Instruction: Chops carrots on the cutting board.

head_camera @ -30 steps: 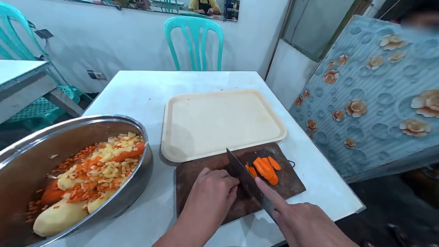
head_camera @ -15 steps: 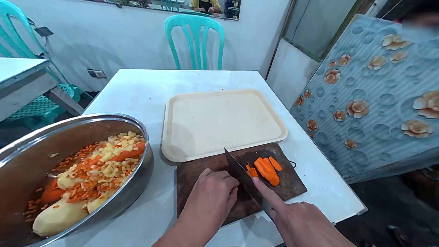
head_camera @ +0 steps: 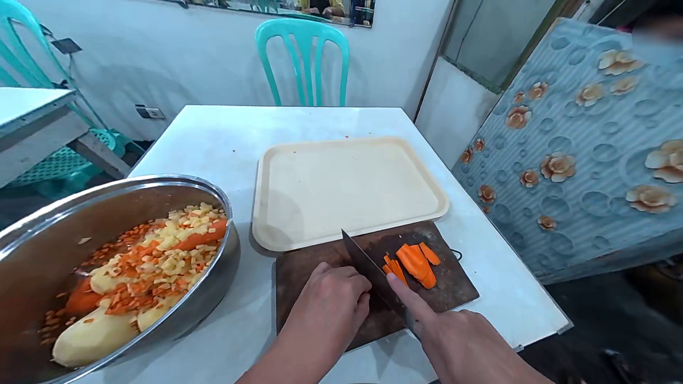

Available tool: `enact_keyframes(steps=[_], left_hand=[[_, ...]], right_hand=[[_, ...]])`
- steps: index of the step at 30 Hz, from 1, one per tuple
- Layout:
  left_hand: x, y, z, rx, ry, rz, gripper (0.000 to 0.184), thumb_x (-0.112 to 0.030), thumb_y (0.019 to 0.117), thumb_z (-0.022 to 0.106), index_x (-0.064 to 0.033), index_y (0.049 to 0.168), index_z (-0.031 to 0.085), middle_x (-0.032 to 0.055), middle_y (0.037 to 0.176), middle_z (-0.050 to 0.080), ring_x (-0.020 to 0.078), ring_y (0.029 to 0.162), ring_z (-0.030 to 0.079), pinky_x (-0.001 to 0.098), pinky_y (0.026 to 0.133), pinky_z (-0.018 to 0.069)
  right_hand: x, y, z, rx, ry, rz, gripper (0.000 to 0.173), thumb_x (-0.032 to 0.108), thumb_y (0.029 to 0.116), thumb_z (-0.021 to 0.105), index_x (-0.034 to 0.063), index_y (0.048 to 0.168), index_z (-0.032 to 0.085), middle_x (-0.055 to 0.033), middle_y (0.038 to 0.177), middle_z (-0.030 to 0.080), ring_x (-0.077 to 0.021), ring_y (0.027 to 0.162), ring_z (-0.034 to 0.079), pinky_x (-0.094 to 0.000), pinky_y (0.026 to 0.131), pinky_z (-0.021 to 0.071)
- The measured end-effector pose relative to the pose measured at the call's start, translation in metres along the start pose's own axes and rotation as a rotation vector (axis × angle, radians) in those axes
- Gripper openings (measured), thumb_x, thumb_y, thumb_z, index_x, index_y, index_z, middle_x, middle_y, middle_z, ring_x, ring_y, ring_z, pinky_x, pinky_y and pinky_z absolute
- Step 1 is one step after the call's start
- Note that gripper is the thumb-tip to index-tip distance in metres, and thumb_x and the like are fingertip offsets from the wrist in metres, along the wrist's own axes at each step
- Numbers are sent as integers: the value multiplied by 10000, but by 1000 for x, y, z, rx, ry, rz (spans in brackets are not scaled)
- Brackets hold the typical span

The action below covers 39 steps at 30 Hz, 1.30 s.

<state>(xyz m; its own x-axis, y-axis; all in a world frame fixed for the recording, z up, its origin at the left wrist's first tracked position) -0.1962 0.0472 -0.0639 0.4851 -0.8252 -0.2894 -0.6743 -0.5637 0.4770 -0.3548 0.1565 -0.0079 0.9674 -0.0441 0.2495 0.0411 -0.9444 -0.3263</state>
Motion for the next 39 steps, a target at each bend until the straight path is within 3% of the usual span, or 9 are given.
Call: enact_keyframes(steps=[3,9,14,18,26,30,35,39], left_hand=[[2,-2,0,20,-6,-1,129,-136,809,699,-149,883,804,-10,856,762,163,777,726,381,693,570],[2,-1,0,-30,-3,8,61,-121,793,719,-142,800,775,-11,820,764,159,756,734,366,668,566],[2,-1,-2,-12,17,9,40,-107,774,736,-132,746,749,4,744,734,165,701,717,374,653,555],[4,-1,-4,-20,10,-2,32,-123,793,749,-143,785,773,-3,776,753,165,721,728,380,672,566],[4,0,-2,-25,-1,-1,29,-114,789,758,-129,764,752,7,762,743,170,714,723,374,660,566],[5,-1,-3,-6,-10,-8,34,-106,782,759,-124,755,749,9,759,739,172,725,726,379,679,576],[7,-1,-9,76,-73,-37,101,-80,799,744,-122,872,802,32,884,750,194,798,729,420,696,589],[7,-3,-6,25,-69,-28,85,-81,794,742,-133,835,795,8,853,765,168,793,740,387,693,595]], right_hand=[[-5,-7,-3,9,46,0,636,178,1082,435,194,1667,188,-142,647,634,-394,634,666,-546,593,524],[5,-19,-6,-5,-10,-38,624,140,1071,445,162,1657,230,-143,634,642,-387,596,667,-530,542,523],[13,-4,10,-162,-158,-106,724,42,951,544,127,1630,310,-81,545,574,-310,474,608,-444,444,471],[4,-1,-1,-18,-9,-44,638,149,1071,438,189,1664,205,-131,629,624,-377,607,661,-522,559,518],[9,-16,-6,6,-30,-52,641,133,1067,451,160,1660,210,-132,618,626,-377,589,660,-517,541,518],[13,-3,7,-98,-110,-104,710,49,988,509,133,1646,257,-91,572,587,-332,517,631,-466,474,492],[3,4,0,35,57,-13,645,180,1087,424,214,1672,156,-142,662,637,-390,650,668,-544,603,526],[1,-9,0,-46,72,-53,635,162,1067,463,167,1657,229,-123,614,620,-367,586,656,-527,549,519]])
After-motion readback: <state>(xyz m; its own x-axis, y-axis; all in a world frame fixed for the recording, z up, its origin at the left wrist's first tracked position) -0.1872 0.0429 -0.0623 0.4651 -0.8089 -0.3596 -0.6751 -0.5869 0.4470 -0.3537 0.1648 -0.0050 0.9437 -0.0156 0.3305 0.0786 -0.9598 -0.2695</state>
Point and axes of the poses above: each hand's wrist, its own y-axis towards the middle knuckle, its own z-axis out of the palm, x = y × z, the point moved 2 cm from there along y, towards the middle knuckle
